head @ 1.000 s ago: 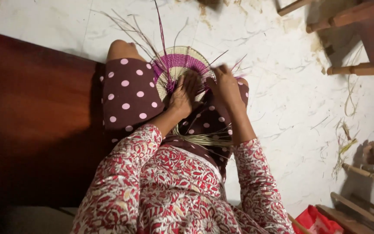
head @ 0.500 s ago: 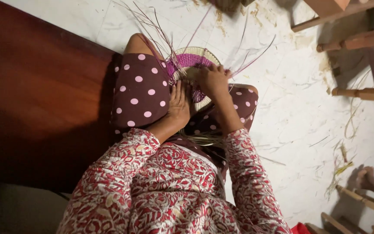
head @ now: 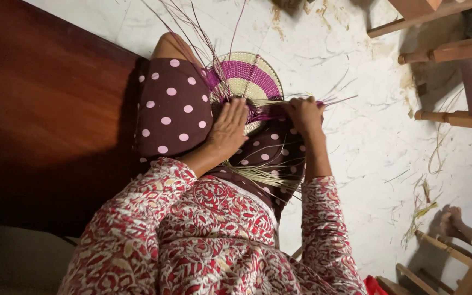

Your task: The person weaves a round basket by hand, interlacing natural and purple dyed fibers into a circular base. They repeatedly pull and tighten strands to form concentric rings, occasionally adjusting the basket's position on their lap.

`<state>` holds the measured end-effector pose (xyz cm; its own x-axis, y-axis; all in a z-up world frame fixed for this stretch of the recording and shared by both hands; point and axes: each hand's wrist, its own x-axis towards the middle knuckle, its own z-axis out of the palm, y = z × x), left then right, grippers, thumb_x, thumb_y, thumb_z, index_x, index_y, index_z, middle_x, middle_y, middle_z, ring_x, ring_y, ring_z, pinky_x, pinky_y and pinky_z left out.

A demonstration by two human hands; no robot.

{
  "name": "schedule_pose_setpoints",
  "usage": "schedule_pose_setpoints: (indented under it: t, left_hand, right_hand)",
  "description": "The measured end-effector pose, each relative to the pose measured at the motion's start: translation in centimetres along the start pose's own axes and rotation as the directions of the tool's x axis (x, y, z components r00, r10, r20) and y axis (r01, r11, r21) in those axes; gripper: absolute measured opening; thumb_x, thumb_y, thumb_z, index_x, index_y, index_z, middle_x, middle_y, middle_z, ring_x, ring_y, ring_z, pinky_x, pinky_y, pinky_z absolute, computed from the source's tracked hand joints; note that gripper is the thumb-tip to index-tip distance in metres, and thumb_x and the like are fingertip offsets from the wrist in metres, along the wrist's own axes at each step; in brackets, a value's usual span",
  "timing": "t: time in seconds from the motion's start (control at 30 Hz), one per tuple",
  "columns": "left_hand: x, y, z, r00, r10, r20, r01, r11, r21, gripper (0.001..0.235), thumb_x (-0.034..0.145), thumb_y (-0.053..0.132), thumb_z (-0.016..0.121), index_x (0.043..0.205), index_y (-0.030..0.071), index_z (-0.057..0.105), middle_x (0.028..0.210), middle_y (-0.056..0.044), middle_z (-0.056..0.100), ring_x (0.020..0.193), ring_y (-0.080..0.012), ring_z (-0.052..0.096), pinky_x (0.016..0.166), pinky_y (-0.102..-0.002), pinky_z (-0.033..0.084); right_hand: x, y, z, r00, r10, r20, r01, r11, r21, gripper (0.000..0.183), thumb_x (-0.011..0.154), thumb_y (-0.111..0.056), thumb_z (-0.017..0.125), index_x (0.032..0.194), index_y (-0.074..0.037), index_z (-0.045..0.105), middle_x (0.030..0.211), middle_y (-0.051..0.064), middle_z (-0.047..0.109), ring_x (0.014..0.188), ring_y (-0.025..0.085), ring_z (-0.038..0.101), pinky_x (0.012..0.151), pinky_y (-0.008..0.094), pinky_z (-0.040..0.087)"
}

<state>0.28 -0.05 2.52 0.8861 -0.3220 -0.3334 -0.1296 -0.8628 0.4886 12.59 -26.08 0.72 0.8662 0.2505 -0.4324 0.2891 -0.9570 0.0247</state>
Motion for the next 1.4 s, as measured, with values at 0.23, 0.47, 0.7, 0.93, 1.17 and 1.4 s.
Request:
schedule_pose_setpoints:
  t: [0.23, 0.47, 0.7, 0.93, 1.17, 1.4]
  left_hand:
    - [4.8, -0.1, 3.0, 0.924, 0.309, -0.224, -0.284, 0.949, 0.138, 0.076, 0.1, 0.045, 0.055, 0.159, 0.002, 0.031, 0.168, -0.019, 0.021, 0.157, -0.0325, 0.013, 0.129, -0.048, 0.006]
    - [6.8, -1.3, 5.5, 0.916, 0.348, -0.198, -0.308, 0.929, 0.205, 0.078, 0.1, 0.051, 0.053, 0.156, 0.0, 0.035, 0.168, -0.02, 0.022, 0.156, -0.0329, 0.017, 0.129, -0.049, 0.008]
    - [7.9, -1.9, 7.8, 0.632, 0.467, -0.619, -0.386, 0.882, 0.272, 0.114, 0.061, 0.051, 0.089, 0.149, -0.005, 0.043, 0.159, -0.026, 0.039, 0.141, -0.0423, 0.047, 0.119, -0.056, 0.034]
    - [2.1, -1.7, 0.9, 0.718, 0.355, -0.599, -0.377, 0.921, 0.095, 0.069, 0.076, 0.046, 0.078, 0.121, -0.005, 0.068, 0.125, -0.024, 0.064, 0.128, -0.0442, 0.052, 0.116, -0.058, 0.033]
    - [-0.6, -1.0, -3.6, 0.973, -0.138, 0.183, 0.034, 0.877, 0.48, 0.072, 0.103, 0.039, 0.039, 0.156, -0.007, 0.026, 0.165, -0.028, 0.02, 0.154, -0.0458, 0.01, 0.128, -0.061, -0.004]
    - [-0.2, -0.1, -8.0, 0.861, -0.356, 0.364, 0.027, 0.745, 0.666, 0.066, 0.104, 0.042, 0.031, 0.157, 0.002, 0.028, 0.168, -0.019, 0.019, 0.156, -0.0411, 0.0, 0.122, -0.07, -0.017]
  right_hand:
    - [-0.5, 6.1, -0.7, 0.956, -0.204, -0.212, 0.246, 0.948, 0.2, 0.029, 0.108, -0.035, 0.061, 0.092, -0.013, 0.072, 0.083, 0.011, 0.073, 0.086, 0.037, 0.07, 0.081, 0.057, 0.055]
    - [-6.6, 3.9, -9.3, 0.958, 0.211, -0.193, -0.192, 0.975, 0.114, 0.026, 0.101, -0.032, 0.067, 0.124, -0.021, 0.073, 0.133, 0.01, 0.055, 0.121, 0.041, 0.046, 0.092, 0.063, 0.046]
    - [-6.7, -8.4, -7.7, 0.992, 0.089, 0.095, -0.125, 0.854, 0.506, 0.03, 0.093, -0.035, 0.063, 0.114, -0.02, 0.077, 0.101, 0.013, 0.076, 0.101, 0.044, 0.07, 0.087, 0.055, 0.056]
    - [-1.3, -13.7, -1.8, 0.996, -0.016, -0.088, 0.062, 0.827, 0.559, 0.026, 0.096, -0.031, 0.061, 0.108, -0.013, 0.076, 0.096, 0.02, 0.07, 0.091, 0.048, 0.07, 0.081, 0.057, 0.056]
    - [-2.1, -11.6, 4.5, 0.957, -0.03, -0.289, 0.153, 0.897, 0.414, 0.023, 0.091, -0.014, 0.061, 0.111, -0.016, 0.072, 0.101, 0.009, 0.063, 0.096, 0.037, 0.068, 0.081, 0.044, 0.058]
    - [-3.9, -9.6, 4.3, 0.936, -0.031, -0.352, 0.063, 0.995, 0.079, 0.022, 0.078, -0.02, 0.073, 0.099, -0.023, 0.08, 0.096, 0.003, 0.066, 0.098, 0.029, 0.06, 0.075, 0.038, 0.053]
